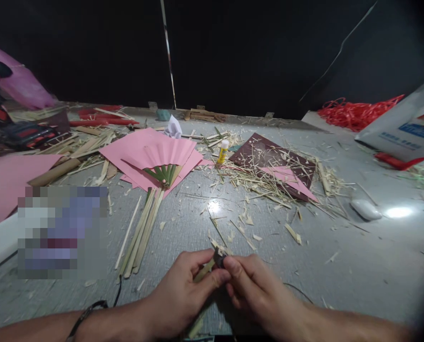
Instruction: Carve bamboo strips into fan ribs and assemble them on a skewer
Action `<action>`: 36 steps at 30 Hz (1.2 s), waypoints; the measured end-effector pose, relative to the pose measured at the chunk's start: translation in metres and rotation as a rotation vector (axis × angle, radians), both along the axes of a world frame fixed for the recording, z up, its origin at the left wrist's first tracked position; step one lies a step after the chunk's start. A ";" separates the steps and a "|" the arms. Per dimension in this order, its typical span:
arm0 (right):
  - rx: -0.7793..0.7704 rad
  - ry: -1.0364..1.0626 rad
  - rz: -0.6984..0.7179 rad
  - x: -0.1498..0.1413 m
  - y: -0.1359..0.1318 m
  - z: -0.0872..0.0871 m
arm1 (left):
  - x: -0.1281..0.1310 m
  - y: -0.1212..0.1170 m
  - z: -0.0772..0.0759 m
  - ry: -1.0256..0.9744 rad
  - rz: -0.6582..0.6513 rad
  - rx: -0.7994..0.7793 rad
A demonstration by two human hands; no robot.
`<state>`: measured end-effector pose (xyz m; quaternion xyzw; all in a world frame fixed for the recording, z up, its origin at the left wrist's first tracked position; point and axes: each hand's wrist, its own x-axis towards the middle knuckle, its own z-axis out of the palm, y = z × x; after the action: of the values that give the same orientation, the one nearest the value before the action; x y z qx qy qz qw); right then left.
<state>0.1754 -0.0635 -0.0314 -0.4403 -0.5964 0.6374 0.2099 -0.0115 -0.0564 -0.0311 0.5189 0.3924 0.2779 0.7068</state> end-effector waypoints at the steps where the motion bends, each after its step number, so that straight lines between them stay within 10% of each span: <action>1: 0.027 -0.003 -0.020 0.000 0.001 0.000 | 0.000 -0.001 0.000 0.002 0.001 0.007; 8: -0.114 0.358 -0.489 0.030 0.053 0.023 | 0.000 -0.003 -0.002 0.078 0.062 -0.015; 16: -0.198 0.162 0.178 0.023 0.032 0.029 | -0.006 0.007 0.006 -0.159 -0.121 -0.135; 23: -0.217 0.122 0.284 0.020 0.034 0.021 | -0.007 0.009 0.016 -0.033 -0.181 0.079; 32: -0.301 0.164 0.018 0.004 0.013 0.009 | -0.003 0.003 0.001 -0.019 -0.054 -0.050; 36: -0.275 0.270 -0.313 0.011 0.033 0.015 | -0.002 0.001 0.002 0.061 0.008 -0.068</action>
<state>0.1865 -0.0308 -0.0161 -0.4629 -0.3950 0.7254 0.3219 -0.0132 -0.0556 -0.0289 0.5012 0.4249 0.2514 0.7106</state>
